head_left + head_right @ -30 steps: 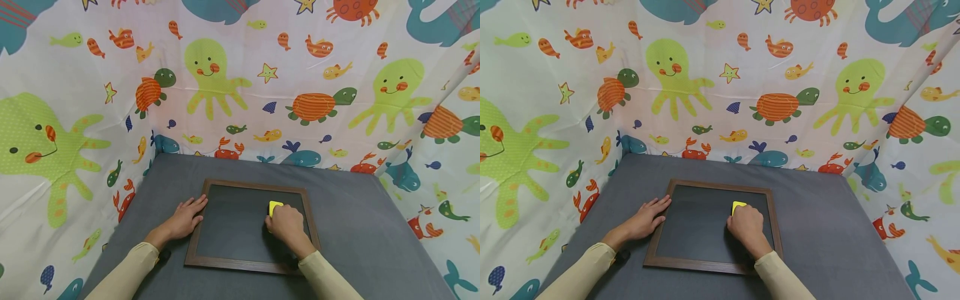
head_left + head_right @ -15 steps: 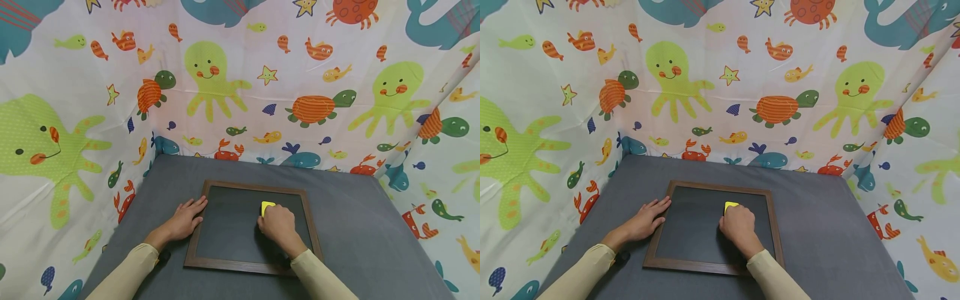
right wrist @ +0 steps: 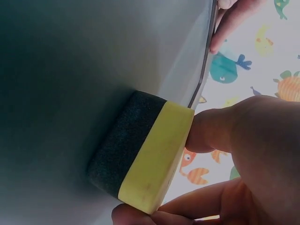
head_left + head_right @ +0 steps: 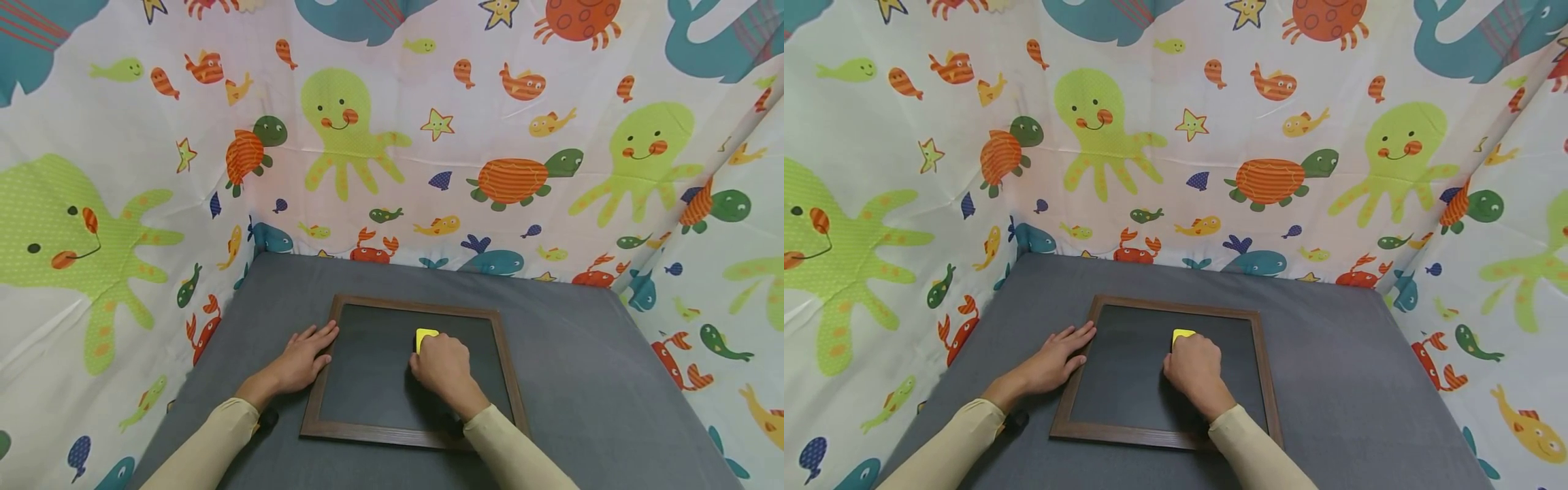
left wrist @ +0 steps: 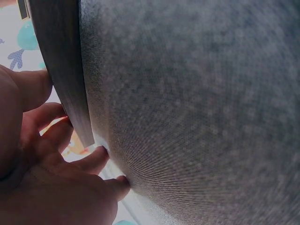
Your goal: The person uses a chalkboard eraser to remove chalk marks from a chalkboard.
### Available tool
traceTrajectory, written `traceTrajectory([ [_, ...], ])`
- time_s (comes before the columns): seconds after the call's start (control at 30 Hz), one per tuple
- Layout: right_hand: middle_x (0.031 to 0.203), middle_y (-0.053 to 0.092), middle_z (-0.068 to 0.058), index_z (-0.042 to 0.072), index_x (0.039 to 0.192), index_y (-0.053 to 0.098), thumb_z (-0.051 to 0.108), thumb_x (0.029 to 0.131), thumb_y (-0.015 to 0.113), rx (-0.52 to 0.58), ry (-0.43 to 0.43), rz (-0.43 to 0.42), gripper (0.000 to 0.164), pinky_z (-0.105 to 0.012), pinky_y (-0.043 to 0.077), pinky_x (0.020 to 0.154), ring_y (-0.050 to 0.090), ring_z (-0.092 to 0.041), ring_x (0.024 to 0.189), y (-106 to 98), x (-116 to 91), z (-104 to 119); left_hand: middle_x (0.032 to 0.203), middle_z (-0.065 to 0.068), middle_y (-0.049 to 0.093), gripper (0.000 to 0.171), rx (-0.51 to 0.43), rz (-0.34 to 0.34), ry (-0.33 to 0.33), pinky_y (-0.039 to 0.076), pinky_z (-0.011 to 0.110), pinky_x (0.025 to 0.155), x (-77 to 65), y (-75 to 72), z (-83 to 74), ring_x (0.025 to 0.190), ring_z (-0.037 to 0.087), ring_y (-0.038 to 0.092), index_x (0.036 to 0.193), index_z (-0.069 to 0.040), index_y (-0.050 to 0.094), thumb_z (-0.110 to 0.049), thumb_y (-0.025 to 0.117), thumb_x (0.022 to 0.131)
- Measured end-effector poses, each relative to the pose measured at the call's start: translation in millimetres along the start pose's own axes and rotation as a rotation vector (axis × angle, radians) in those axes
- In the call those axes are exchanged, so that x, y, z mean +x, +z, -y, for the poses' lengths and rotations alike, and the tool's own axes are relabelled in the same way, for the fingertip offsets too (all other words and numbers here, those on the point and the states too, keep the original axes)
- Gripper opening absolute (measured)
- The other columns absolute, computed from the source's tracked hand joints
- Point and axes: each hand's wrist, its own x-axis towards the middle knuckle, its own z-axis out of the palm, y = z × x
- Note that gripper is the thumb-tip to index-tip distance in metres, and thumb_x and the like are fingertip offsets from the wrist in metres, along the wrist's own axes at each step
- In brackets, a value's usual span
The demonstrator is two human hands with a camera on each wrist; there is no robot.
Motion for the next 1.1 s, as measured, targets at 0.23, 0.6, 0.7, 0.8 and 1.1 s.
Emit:
traceTrajectory([
  [0.23, 0.074, 0.067, -0.013, 0.002, 0.08, 0.074, 0.038, 0.096, 0.078, -0.018, -0.02, -0.01, 0.039, -0.048, 0.06, 0.054, 0.061, -0.027, 0.06, 3, 2, 9, 0.182, 0.014, 0.025, 0.063, -0.003, -0.003, 0.005, 0.015, 0.083, 0.125, 1.0, 0.9, 1.6, 0.164, 0.056, 0.023, 0.171, -0.004, 0.035, -0.014, 0.059, 0.114],
  [0.6, 0.074, 0.067, -0.014, 0.003, 0.08, 0.075, 0.039, 0.096, 0.077, -0.051, -0.053, -0.027, 0.04, -0.046, 0.058, 0.052, 0.063, -0.027, 0.06, 6, 4, 26, 0.181, 0.015, 0.027, 0.063, 0.008, -0.005, 0.016, 0.017, 0.084, 0.124, 2.1, 3.3, 4.3, 0.163, 0.057, 0.024, 0.171, -0.004, 0.036, -0.014, 0.059, 0.114],
  [0.7, 0.073, 0.066, -0.013, 0.003, 0.079, 0.074, 0.04, 0.097, 0.076, -0.056, -0.065, -0.029, 0.04, -0.045, 0.058, 0.051, 0.063, -0.027, 0.059, 6, 4, 29, 0.181, 0.015, 0.026, 0.063, 0.009, -0.003, 0.013, 0.016, 0.083, 0.125, 2.1, 3.0, 4.7, 0.163, 0.057, 0.024, 0.171, -0.003, 0.035, -0.014, 0.059, 0.114],
  [0.8, 0.072, 0.065, -0.013, 0.004, 0.078, 0.074, 0.04, 0.096, 0.077, -0.063, -0.08, -0.046, 0.041, -0.045, 0.058, 0.05, 0.062, -0.026, 0.058, 6, 4, 32, 0.181, 0.016, 0.026, 0.063, 0.007, -0.004, 0.014, 0.016, 0.083, 0.125, 1.4, 2.2, 4.0, 0.163, 0.057, 0.024, 0.171, -0.003, 0.035, -0.014, 0.059, 0.114],
  [1.1, 0.076, 0.067, -0.014, 0.002, 0.083, 0.076, 0.041, 0.098, 0.076, -0.056, -0.113, -0.035, 0.042, -0.045, 0.059, 0.051, 0.063, -0.027, 0.06, 8, 6, 45, 0.179, 0.021, 0.028, 0.064, -0.028, -0.023, 0.039, 0.015, 0.085, 0.123, 0.7, 2.0, 3.4, 0.161, 0.061, 0.024, 0.169, 0.001, 0.037, -0.01, 0.062, 0.111],
])
